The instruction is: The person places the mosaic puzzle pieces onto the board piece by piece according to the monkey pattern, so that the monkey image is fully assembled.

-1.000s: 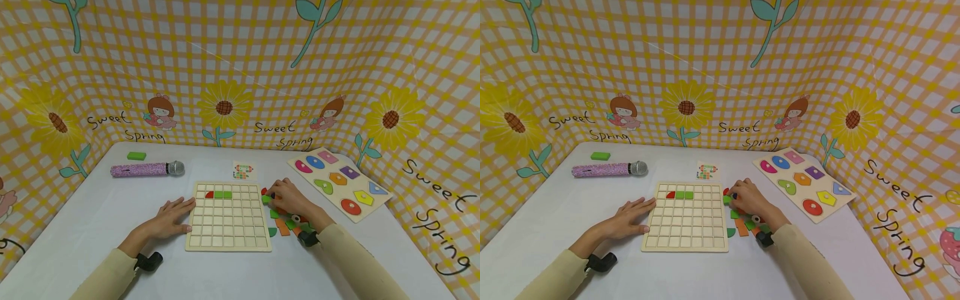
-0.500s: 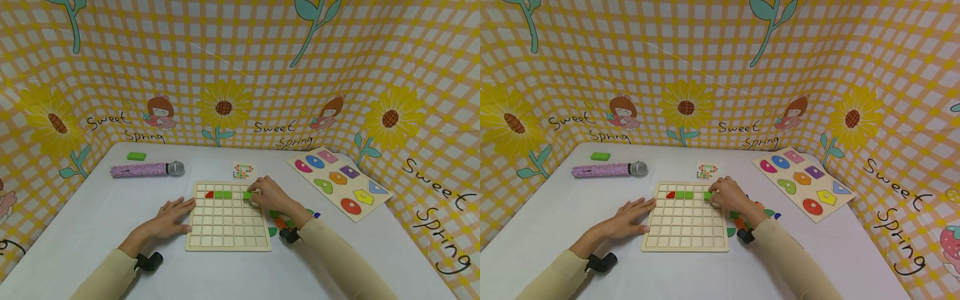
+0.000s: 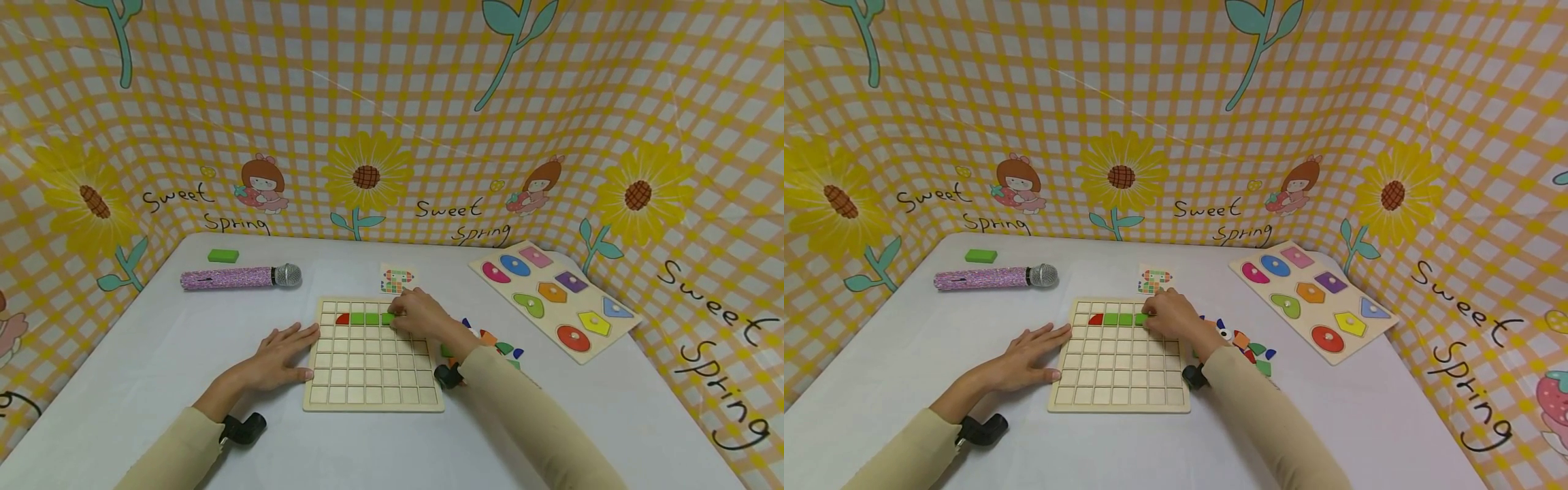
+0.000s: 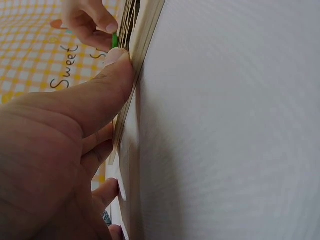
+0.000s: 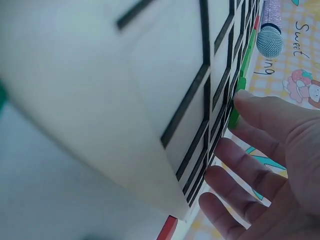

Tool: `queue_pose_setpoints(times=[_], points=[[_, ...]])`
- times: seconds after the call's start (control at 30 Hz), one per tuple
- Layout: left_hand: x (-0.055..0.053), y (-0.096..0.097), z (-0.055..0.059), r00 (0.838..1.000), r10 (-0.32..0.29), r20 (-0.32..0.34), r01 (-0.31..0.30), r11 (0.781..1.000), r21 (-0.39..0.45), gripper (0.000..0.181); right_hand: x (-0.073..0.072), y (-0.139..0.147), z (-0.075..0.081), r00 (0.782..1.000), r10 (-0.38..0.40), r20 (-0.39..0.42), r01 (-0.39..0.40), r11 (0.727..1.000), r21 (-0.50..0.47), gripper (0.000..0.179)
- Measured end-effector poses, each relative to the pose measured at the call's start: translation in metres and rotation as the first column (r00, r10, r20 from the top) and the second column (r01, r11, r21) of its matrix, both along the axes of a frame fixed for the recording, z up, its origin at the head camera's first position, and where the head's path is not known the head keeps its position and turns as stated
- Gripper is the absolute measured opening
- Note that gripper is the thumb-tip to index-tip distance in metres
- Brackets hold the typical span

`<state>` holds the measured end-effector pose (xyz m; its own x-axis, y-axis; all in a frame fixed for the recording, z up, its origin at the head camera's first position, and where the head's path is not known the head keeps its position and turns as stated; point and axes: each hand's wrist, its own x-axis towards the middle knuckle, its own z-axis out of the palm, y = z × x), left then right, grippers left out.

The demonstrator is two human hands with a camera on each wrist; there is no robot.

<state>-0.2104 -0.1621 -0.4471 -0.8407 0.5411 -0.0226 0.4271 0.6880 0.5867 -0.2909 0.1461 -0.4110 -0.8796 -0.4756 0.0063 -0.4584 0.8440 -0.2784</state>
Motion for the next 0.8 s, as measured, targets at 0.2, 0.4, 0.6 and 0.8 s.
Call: queue_pose_setpoints(times=[0.2,0.4,0.6,0.8], points=[[0.000,0.000,0.001,1.000,0.001,0.003,-0.001,1.000,0.002,0.074,-0.001,-0.002,0.000,1.000,0.012,-0.007,-0.012,0.999,0.047,0.023],[0.000,-0.001,0.000,1.000,-0.002,0.003,0.002,1.000,0.011,0.074,0.000,-0.004,0.001,1.000,0.006,-0.005,-0.005,0.997,0.076,0.024],[0.000,0.000,-0.001,1.000,-0.006,0.012,0.006,1.000,0.009,0.074,-0.004,0.008,0.003,1.000,-0.008,0.018,0.008,1.000,0.028,0.025],[0.001,-0.001,0.001,1.000,0.000,0.021,0.000,1.000,0.006,0.074,-0.014,0.037,0.009,0.995,-0.092,0.022,0.093,0.995,-0.022,0.028]])
